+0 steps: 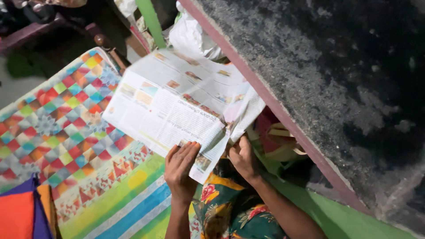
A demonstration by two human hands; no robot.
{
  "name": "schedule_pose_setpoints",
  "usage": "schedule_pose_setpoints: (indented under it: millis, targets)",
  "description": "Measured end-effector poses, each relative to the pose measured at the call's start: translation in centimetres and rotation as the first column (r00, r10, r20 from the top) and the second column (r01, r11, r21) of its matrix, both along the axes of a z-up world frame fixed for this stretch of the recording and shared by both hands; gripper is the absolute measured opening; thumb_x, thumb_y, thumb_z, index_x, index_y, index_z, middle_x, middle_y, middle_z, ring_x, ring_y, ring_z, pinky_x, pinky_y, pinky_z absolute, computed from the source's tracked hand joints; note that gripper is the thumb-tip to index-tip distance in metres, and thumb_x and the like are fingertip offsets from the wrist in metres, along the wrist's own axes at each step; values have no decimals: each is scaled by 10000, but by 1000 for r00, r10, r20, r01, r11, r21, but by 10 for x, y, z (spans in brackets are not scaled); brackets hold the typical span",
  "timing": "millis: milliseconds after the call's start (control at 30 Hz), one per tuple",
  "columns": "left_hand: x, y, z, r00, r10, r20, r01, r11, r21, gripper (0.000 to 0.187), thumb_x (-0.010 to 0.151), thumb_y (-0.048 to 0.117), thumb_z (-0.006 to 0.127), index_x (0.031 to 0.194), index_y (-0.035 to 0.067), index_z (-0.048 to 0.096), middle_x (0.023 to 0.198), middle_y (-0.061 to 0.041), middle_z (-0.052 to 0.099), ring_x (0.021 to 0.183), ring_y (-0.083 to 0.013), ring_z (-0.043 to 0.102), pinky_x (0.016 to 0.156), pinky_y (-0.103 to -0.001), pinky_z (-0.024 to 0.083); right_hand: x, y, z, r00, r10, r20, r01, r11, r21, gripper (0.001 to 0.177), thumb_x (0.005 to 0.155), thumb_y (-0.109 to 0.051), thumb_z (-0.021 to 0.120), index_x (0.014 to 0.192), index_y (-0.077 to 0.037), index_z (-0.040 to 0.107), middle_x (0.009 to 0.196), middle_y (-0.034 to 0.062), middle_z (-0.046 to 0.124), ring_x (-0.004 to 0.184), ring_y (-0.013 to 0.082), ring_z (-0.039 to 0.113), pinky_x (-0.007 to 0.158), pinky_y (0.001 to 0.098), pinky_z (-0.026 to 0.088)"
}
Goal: The person uses a purple cloth to wipe a dark countertop and then unfolds a large newspaper to cover the surface.
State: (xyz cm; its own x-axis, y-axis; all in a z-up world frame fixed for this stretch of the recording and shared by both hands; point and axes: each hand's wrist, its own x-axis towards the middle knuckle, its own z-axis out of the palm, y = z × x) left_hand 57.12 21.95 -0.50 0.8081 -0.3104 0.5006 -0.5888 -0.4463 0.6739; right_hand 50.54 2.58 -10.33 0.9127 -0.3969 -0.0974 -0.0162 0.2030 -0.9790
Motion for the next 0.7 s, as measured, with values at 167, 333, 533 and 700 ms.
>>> schedule_pose_setpoints:
  millis: [167, 333, 533, 700]
  targets:
    - [-17, 9, 22, 999, 48, -1, -48, 999, -11, 389, 813, 33, 732, 1202, 31, 723, 1175, -128, 742, 1180, -287, 704, 1059, -454, 499, 18, 21, 28, 997, 51, 49, -55, 995, 81, 461, 914, 6, 547, 1362, 53, 456, 1247, 84, 584, 1089, 134, 573, 957, 293, 494]
    - [-30, 26, 36, 982, 186, 20, -185, 981, -54, 415, 856, 39, 717, 1270, 28, 701, 1247, -153, 724, 1218, -320, 693, 1096, -467, 521, 37, 41, 83, 975, 218, 45, -219, 976, 15, 369, 939, -19, 578, 1296, 55, 520, 1190, 93, 605, 1049, 144, 580, 929, 315, 494]
    - [-13, 29, 59, 925, 274, 262, -225, 953, -202, 402, 932, 132, 718, 1299, -14, 643, 1290, -227, 673, 1257, -397, 658, 1110, -514, 509, 47, 54, 211, 949, 303, -85, -302, 805, -511, 400, 906, -55, 555, 1302, -5, 558, 1119, 181, 678, 1024, 332, 679, 904, 397, 534]
    - [38, 5, 115, 809, 287, 513, -133, 939, -317, 327, 1034, 176, 645, 1293, -23, 620, 1265, -259, 669, 1242, -408, 666, 1127, -556, 525, 59, 42, 318, 960, 192, 202, 62, 559, -827, 451, 894, 4, 569, 1344, -17, 541, 1218, 209, 625, 1123, 397, 637, 996, 419, 533]
